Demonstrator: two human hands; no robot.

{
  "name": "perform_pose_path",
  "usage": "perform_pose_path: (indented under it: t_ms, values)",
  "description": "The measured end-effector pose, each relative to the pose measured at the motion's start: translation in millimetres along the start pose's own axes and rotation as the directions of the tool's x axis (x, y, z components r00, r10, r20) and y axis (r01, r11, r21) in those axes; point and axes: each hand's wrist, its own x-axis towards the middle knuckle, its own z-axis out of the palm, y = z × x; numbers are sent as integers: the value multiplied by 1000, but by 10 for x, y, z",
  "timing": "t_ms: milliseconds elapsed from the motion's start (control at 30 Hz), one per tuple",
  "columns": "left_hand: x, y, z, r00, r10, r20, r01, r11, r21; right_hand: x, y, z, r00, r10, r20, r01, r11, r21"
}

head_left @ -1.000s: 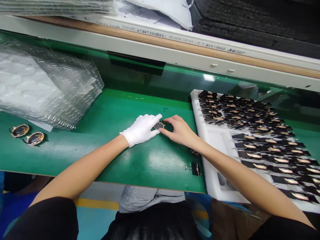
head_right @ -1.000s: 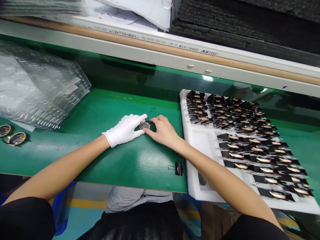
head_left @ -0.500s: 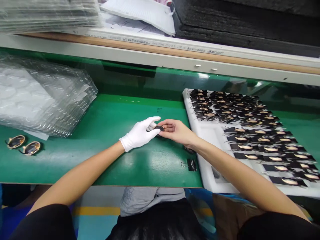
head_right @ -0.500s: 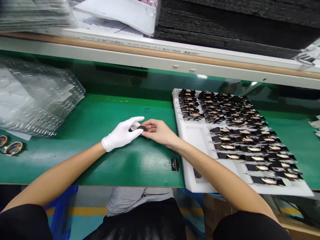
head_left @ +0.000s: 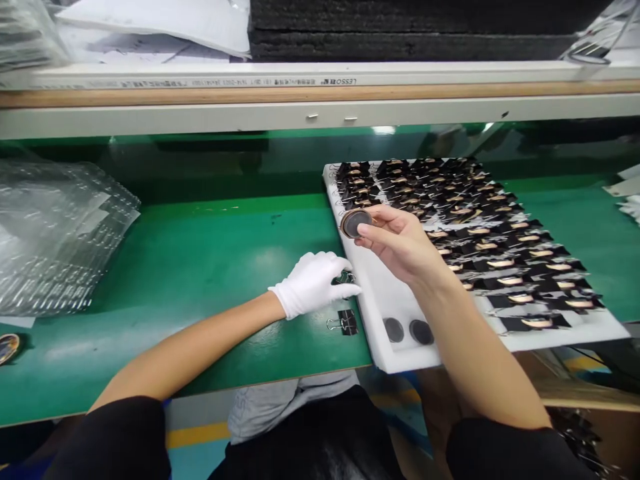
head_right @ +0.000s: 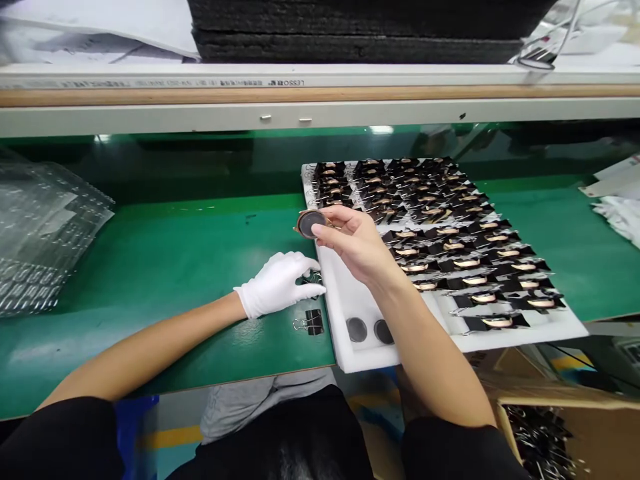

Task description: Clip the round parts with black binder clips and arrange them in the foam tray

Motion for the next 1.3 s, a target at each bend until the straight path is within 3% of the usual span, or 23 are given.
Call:
perform_pose_path:
  t_ms: [67, 133, 233, 300, 400, 533, 633, 700, 833, 933, 1033, 1133, 1200, 1300]
  values:
    - [67, 5, -26, 999, -51, 14, 53, 993, -105, -11, 6, -2, 1000, -2, 17, 2, 1000, 2]
    - [49, -51, -120, 981, -185, -61, 164, 953, -256, -27, 1, -14, 999, 13, 38, -15, 999, 41]
    - [-101, -221, -346, 864, -460, -202, 297, 792, -533, -60, 33, 6, 990, 85, 113, -93, 993, 69]
    - [-254, -350, -477, 817, -536, -214, 274, 687, -673, -77, 105, 89, 976, 142, 165, -149, 988, 31]
    - [-509, -494, -552, 823, -532, -200, 224, 627, -746, -65, 271, 315, 932, 238, 274, -228, 971, -66]
    - [-758, -565, -510, 856, -491, -161, 247, 662, -708, 13, 467, 628, 861, 310, 404, -257, 949, -180]
    - [-812, -595, -502, 834, -532, -148, 347, 713, -609, 56, 506, 724, 845, 333, 419, -253, 938, -235]
    - [-809, -627, -528, 823, -534, -194, 383, 774, -504, 65, 487, 720, 847, 322, 424, -238, 941, -240]
    - [-811, -697, -605, 933, -334, -135, 290, 919, -266, 57, 458, 662, 835, 279, 475, -224, 960, -169]
    - [-835, -719, -624, 981, -183, -70, 174, 978, -116, 43, 505, 621, 807, 279, 521, -256, 959, -118]
    - [-849, -700, -601, 993, -119, -16, 119, 992, 36, 26, 565, 578, 750, 277, 601, -274, 957, -100]
    - [-852, -647, -561, 986, -169, -10, 169, 977, 128, 9, 605, 537, 695, 253, 673, -292, 955, -58]
    - [-858, -609, -541, 975, -217, -49, 221, 969, 113, -3, 624, 521, 719, 249, 648, -301, 953, -33]
    - [-868, -566, -533, 947, -303, -109, 300, 953, -47, -17, 633, 522, 775, 275, 569, -283, 956, -77]
